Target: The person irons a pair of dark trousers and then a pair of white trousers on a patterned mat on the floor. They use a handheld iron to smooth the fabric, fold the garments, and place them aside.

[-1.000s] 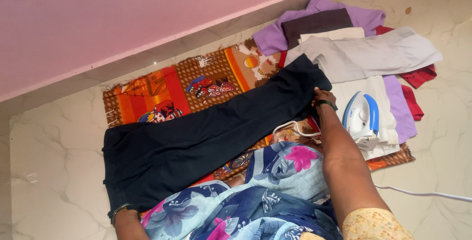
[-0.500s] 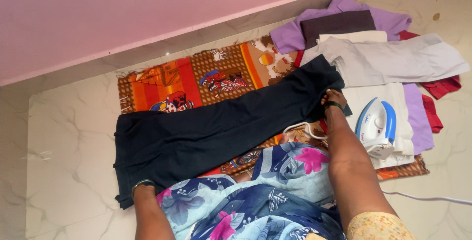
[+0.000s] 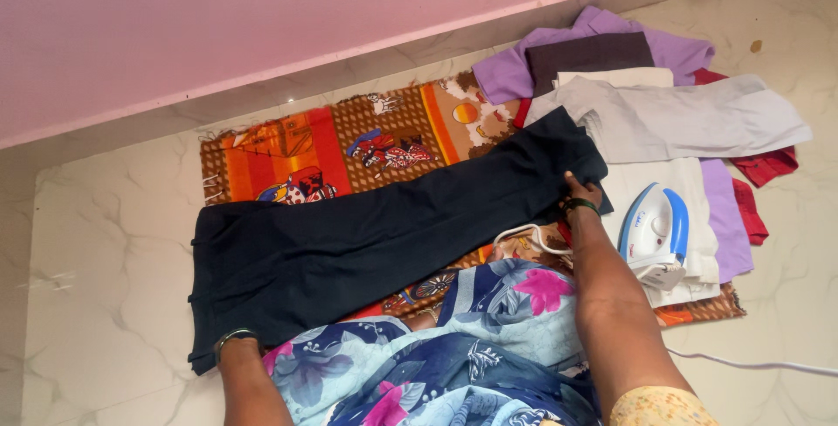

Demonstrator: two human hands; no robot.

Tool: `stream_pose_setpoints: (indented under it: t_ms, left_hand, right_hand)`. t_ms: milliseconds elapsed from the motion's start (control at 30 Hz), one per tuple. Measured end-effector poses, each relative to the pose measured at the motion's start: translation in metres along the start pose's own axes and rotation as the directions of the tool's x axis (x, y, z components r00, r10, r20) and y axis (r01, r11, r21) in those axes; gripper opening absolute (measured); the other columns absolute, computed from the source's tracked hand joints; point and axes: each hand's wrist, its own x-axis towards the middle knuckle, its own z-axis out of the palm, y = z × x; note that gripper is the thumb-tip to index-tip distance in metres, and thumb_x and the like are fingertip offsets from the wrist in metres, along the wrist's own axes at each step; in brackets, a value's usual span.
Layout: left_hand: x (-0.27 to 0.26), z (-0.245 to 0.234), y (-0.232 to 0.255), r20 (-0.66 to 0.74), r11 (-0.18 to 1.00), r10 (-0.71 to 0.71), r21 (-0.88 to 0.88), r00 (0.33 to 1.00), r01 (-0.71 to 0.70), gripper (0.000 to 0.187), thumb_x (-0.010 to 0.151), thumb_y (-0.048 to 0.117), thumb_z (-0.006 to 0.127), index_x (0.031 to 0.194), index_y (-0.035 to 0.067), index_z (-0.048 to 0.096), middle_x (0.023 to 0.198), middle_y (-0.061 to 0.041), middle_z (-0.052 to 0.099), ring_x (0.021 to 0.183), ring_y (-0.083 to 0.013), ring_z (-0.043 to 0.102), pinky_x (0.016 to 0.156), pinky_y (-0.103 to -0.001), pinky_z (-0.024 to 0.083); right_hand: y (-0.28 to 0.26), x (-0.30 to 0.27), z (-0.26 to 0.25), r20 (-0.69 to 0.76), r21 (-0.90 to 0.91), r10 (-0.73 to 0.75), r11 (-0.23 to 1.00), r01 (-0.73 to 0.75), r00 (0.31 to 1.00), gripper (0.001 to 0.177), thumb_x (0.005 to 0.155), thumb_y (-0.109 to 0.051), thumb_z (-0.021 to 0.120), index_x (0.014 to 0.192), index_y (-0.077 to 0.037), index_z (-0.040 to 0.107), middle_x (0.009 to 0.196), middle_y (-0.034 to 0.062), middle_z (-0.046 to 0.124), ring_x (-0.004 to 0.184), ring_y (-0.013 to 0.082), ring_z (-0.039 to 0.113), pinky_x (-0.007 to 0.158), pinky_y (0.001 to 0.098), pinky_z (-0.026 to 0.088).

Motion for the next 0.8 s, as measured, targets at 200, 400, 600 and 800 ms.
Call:
stream_pose_setpoints:
  t_ms: [200, 400, 600, 800]
  left_hand:
    - [-0.008, 0.007, 0.0, 0.025, 1.0, -0.002, -0.029, 1.0, 0.003, 0.051, 0.089, 0.024, 0.065, 0.133, -0.003, 0.061, 0.139, -0.018, 0.064, 0.128, -0.0351, 0.063, 0.109, -0.05, 0.05]
    - [-0.005, 0.006, -0.002, 0.052, 0.999, -0.012, -0.049, 0.999, 0.014, 0.05, 0.09, 0.021, 0.064, 0.133, -0.003, 0.06, 0.138, -0.018, 0.065, 0.127, -0.035, 0.064, 0.109, -0.051, 0.051]
    - [-0.003, 0.004, 0.008, 0.128, 0.995, -0.022, -0.097, 0.991, 0.035, 0.049, 0.09, 0.019, 0.063, 0.133, -0.004, 0.06, 0.137, -0.018, 0.065, 0.126, -0.0349, 0.064, 0.108, -0.052, 0.051]
    - [0.001, 0.001, 0.009, 0.415, 0.972, -0.015, -0.207, 0.91, 0.111, 0.047, 0.09, 0.016, 0.063, 0.132, -0.005, 0.059, 0.136, -0.018, 0.065, 0.125, -0.0349, 0.065, 0.108, -0.052, 0.052]
  right_hand:
    - [-0.013, 0.019, 0.007, 0.296, -0.196, -0.055, 0.974, 0.116, 0.954, 0.027, 0.1, -0.014, 0.054, 0.113, 0.006, 0.067, 0.088, 0.0177, 0.072, 0.061, 0.0269, 0.066, 0.049, 0.0445, 0.051]
    - [0.007, -0.004, -0.02, -0.377, -0.341, -0.319, 0.921, 0.19, 0.869, 0.02, 0.08, -0.02, 0.082, 0.094, -0.007, 0.076, 0.092, 0.0126, 0.073, 0.077, 0.0257, 0.068, 0.074, 0.0386, 0.056]
    - [0.009, -0.029, -0.019, -0.391, -0.603, -0.396, 0.792, 0.094, 0.831, 0.017, 0.074, -0.015, 0.079, 0.09, -0.013, 0.081, 0.126, 0.0145, 0.054, 0.105, 0.0421, 0.055, 0.077, 0.0517, 0.057]
    - [0.011, -0.032, -0.021, -0.463, -0.51, -0.306, 0.859, 0.032, 0.832, 0.011, 0.074, -0.022, 0.087, 0.08, -0.014, 0.083, 0.109, 0.0221, 0.063, 0.082, 0.0348, 0.066, 0.068, 0.0392, 0.06]
